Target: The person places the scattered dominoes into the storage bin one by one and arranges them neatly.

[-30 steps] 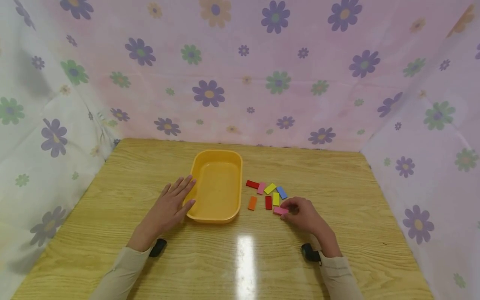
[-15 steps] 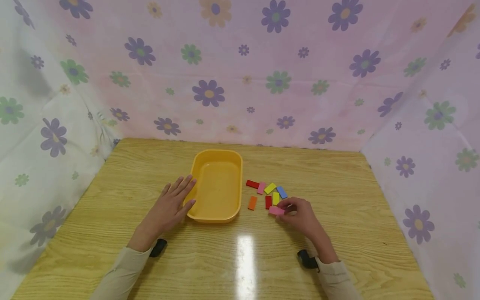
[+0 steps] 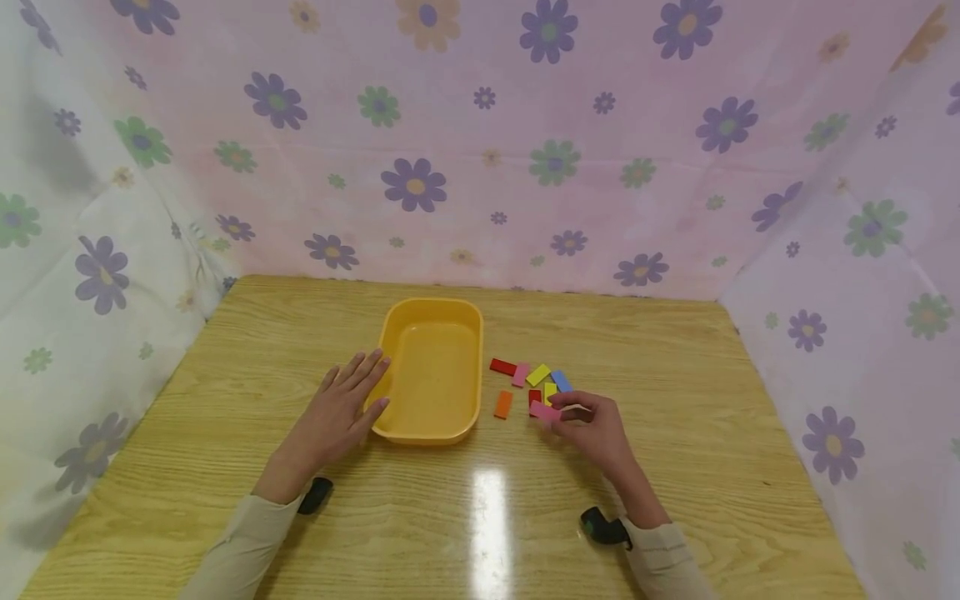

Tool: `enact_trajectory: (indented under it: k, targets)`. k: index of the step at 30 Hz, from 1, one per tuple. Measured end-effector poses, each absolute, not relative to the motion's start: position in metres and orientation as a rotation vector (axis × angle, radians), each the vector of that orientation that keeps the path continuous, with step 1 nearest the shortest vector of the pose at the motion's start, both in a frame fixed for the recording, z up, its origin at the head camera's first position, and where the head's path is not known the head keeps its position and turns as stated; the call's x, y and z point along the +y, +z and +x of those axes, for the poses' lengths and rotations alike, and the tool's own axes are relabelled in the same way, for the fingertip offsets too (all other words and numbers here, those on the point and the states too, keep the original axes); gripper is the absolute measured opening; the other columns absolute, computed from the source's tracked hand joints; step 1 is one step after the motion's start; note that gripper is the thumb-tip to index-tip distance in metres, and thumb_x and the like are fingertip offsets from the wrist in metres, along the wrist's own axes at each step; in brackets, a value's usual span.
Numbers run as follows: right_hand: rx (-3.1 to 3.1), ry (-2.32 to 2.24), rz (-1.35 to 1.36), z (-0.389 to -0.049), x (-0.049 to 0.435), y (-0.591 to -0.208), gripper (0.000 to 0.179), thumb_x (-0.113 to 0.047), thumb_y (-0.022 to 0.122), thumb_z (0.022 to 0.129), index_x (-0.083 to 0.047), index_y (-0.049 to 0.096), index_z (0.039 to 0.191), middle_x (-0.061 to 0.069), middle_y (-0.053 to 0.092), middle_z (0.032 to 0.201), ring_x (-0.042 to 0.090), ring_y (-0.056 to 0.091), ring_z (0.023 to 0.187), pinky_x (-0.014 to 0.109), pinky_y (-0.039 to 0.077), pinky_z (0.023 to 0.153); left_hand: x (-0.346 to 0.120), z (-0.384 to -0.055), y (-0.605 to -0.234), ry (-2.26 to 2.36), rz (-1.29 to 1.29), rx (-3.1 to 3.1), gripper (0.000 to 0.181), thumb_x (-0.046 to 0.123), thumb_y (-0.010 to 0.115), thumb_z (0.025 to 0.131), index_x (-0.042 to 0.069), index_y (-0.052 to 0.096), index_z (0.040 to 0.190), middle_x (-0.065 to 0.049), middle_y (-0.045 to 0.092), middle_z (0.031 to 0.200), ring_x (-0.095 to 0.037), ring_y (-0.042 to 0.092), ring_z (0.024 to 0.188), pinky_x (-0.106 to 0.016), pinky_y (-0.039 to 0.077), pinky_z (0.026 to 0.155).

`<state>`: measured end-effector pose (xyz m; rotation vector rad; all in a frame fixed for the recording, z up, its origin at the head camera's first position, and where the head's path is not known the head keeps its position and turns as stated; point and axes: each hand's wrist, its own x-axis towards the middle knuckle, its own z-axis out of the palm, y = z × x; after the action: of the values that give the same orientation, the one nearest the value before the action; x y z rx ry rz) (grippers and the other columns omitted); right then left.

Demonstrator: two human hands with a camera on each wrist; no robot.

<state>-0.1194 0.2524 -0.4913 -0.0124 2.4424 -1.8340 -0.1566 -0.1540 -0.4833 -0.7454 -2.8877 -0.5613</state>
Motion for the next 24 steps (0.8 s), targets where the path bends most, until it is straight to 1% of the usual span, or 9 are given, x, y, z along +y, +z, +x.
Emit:
enact_trajectory:
  k: [4, 7, 10, 15, 21, 24]
  targets:
    - [2.286, -1.991, 0.037, -0.119, 0.249, -0.493, 0.039, 0.006, 0.073, 0.089, 0.017, 0.061, 0.124, 0.003, 0.07, 0.109, 0.008, 0.069, 0.092, 0.025, 0.061, 0.078, -0.154, -0.157, -0.484, -0.558, -0.746, -2.885, 0.064, 0.041, 0.051, 0.106, 0.012, 0.034, 0.16, -0.007, 0.027, 0.167, -0.035, 0.026, 0.154, -0.064, 0.019, 0.121]
    - [2.206, -2.067, 0.064, -0.118, 0.246, -0.494, 0.042, 0.01, 0.069, 0.09, 0.02, 0.056, 0.128, -0.004, 0.07, 0.107, 0.006, 0.068, 0.09, 0.025, 0.061, 0.078, -0.154, -0.157, -0.484, -0.556, -0.746, -2.884, 0.064, 0.041, 0.051, 0.106, 0.012, 0.034, 0.16, -0.007, 0.028, 0.167, -0.035, 0.026, 0.154, -0.064, 0.02, 0.121]
    - [2.174, -2.102, 0.083, -0.117, 0.241, -0.494, 0.043, 0.011, 0.068, 0.09, 0.02, 0.054, 0.13, -0.005, 0.071, 0.107, 0.006, 0.069, 0.091, 0.025, 0.061, 0.078, -0.154, -0.157, -0.484, -0.549, -0.743, -2.885, 0.063, 0.041, 0.051, 0.106, 0.012, 0.035, 0.16, -0.007, 0.028, 0.167, -0.034, 0.025, 0.154, -0.064, 0.019, 0.121]
    - [2.169, -2.112, 0.124, -0.117, 0.233, -0.495, 0.041, 0.007, 0.067, 0.093, 0.017, 0.055, 0.131, -0.011, 0.072, 0.105, 0.007, 0.07, 0.094, 0.024, 0.06, 0.079, -0.154, -0.157, -0.484, -0.55, -0.74, -2.888, 0.063, 0.041, 0.051, 0.106, 0.011, 0.035, 0.159, -0.007, 0.028, 0.167, -0.033, 0.025, 0.154, -0.063, 0.018, 0.122]
    - [2.114, -2.14, 0.196, -0.117, 0.219, -0.493, 0.037, -0.006, 0.07, 0.096, 0.007, 0.062, 0.13, -0.013, 0.075, 0.105, 0.006, 0.07, 0.096, 0.026, 0.059, 0.081, -0.154, -0.156, -0.483, -0.565, -0.734, -2.894, 0.063, 0.041, 0.05, 0.106, 0.012, 0.035, 0.16, -0.007, 0.027, 0.167, -0.033, 0.024, 0.155, -0.062, 0.017, 0.122]
    - [2.068, -2.175, 0.255, -0.118, 0.211, -0.491, 0.039, -0.008, 0.072, 0.095, 0.007, 0.062, 0.13, -0.012, 0.076, 0.105, 0.007, 0.071, 0.096, 0.026, 0.06, 0.081, -0.153, -0.157, -0.484, -0.568, -0.735, -2.893, 0.063, 0.041, 0.05, 0.106, 0.012, 0.034, 0.16, -0.007, 0.027, 0.168, -0.033, 0.024, 0.155, -0.062, 0.018, 0.122]
